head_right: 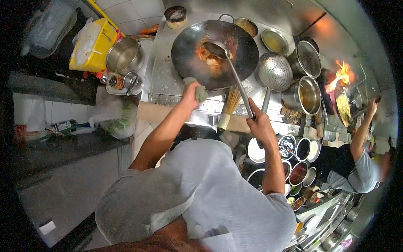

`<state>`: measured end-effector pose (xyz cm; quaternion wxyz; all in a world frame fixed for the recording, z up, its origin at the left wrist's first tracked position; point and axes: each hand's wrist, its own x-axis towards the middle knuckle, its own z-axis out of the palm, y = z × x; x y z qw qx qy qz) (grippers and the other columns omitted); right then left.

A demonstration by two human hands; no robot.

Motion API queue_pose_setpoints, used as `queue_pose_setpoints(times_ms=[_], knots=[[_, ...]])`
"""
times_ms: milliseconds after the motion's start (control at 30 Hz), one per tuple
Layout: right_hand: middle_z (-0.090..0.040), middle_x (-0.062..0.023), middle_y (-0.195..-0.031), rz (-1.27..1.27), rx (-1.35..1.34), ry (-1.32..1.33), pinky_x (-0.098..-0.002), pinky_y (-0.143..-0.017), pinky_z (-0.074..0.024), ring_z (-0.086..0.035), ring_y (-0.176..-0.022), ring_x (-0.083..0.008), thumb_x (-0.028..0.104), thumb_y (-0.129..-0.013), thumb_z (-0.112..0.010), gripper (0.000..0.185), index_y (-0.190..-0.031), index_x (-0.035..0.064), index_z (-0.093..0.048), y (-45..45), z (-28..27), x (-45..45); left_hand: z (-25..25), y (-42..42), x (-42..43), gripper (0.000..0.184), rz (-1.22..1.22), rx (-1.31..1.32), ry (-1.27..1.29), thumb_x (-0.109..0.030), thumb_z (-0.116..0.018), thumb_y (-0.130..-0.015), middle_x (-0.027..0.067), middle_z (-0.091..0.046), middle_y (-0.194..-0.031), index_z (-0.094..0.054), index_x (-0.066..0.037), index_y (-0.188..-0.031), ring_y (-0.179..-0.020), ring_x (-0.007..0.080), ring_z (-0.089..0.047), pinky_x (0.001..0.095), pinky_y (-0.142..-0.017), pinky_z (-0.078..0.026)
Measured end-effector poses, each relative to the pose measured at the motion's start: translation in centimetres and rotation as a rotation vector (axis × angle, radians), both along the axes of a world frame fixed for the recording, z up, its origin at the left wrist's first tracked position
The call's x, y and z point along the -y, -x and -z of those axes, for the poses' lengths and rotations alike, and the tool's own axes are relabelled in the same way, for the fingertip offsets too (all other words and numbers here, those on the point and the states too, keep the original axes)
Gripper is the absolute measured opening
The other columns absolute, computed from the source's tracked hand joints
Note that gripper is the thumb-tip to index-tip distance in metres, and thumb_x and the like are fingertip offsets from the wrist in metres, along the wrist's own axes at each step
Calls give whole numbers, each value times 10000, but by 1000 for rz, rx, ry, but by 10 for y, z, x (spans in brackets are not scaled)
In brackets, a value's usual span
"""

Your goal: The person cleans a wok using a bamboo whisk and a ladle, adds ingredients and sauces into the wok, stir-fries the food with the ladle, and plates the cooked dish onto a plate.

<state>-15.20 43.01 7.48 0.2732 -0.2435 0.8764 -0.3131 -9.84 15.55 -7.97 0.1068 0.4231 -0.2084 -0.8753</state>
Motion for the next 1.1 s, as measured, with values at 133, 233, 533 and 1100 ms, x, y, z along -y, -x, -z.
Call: queue_pose_setpoints(times_ms=[133,233,533,1100], knots=[[-671,-181,-934,204,155,-17,-337,-694,-516,-623,-705,-211,3,-823,-555,744,-1532,83,-346,10,7,39,50,35,22,235,81,-127,3,-111,-575,-845,51,-492,-588,-477,-140,-633,-474,222,-476,395,-457,-421],[-594,-74,-742,235,2,210,-311,-499,-444,-508,-528,-134,-15,-836,-551,760,-1549,73,-301,37,97,55,23,36,17,300,98,-2,-19,-111,-571,-855,48,-446,-536,-437,-143,-588,-418,221,-416,400,-422,-377],[-508,0,-636,234,222,310,-272,-393,-402,-450,-436,-92,-6,-859,-502,744,-1560,94,-274,61,96,106,46,40,31,75,150,18,-48,-97,-632,-796,72,-581,-751,-568,-78,-832,-614,249,-614,432,-583,-565],[-684,-231,-1064,-117,59,-19,-391,-785,-523,-684,-815,-268,-18,-798,-561,779,-1532,149,-364,0,-42,9,-14,17,8,82,78,103,-16,-74,-579,-803,39,-534,-667,-527,-106,-748,-570,230,-592,398,-548,-544]])
